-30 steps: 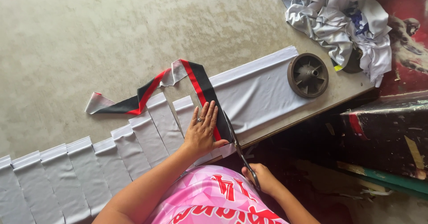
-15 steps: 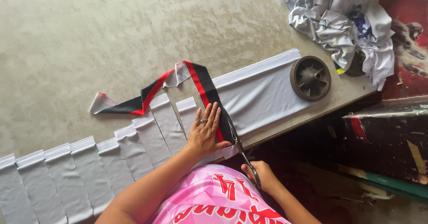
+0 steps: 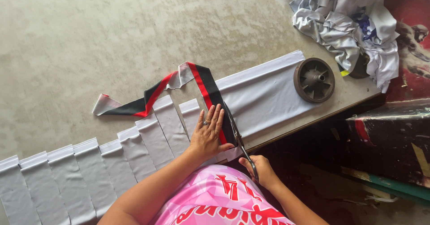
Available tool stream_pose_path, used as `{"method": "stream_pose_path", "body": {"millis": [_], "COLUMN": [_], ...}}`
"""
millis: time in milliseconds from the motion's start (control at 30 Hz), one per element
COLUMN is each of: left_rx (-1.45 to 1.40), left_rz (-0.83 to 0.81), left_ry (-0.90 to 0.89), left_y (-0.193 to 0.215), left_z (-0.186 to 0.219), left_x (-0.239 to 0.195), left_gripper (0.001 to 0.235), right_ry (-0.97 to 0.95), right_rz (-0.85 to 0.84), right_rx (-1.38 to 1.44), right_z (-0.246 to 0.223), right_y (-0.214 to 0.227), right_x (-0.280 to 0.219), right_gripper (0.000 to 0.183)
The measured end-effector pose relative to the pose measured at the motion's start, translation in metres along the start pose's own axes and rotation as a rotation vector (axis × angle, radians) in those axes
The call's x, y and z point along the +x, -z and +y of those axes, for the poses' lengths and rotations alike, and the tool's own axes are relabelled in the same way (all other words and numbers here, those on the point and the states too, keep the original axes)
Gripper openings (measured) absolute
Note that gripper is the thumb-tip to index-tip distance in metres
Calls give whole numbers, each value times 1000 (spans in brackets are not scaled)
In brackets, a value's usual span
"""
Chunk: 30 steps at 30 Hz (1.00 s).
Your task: Using large scissors to cut individual strips of fabric from a larger piece on a cutting table, using a heavy metal weight to keep the fabric in place.
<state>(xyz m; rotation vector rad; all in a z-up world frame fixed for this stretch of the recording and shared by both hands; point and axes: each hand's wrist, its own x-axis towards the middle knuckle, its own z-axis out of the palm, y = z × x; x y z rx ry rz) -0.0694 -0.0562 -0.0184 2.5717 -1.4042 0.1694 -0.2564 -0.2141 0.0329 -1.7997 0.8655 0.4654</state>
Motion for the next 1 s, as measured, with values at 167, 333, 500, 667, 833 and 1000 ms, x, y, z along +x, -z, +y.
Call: {"method": "stream_pose_path", "body": {"millis": [167,333,500,667,833,1000], "left_rx": [-24,4,55,-74,-105,-116], "left_rz": [17,30,-9,-97,-104,-114], "left_ry": [-7,9,7,24,31,36], "left_y": [4,6,2,9,5,5], "left_z": [-11,-39,-42,-42,-42,-42], "left_x": [10,32,35,36,35,35], "left_gripper": [124,113,117,121,121,122], "right_ry": [-39,-93,-105,4,-27,-44], "right_rz": [-14,-94,-169,-145,-51,-28], "right_rx": [-12,-22,66,69,101,91], "right_z": [-3,-4,-30,-2,-10,-35], "right_y": [5,7,10,1,2,7], "right_x": [2,2,10,43,34,23], "right_gripper": [66,66,62,64,62,63]}}
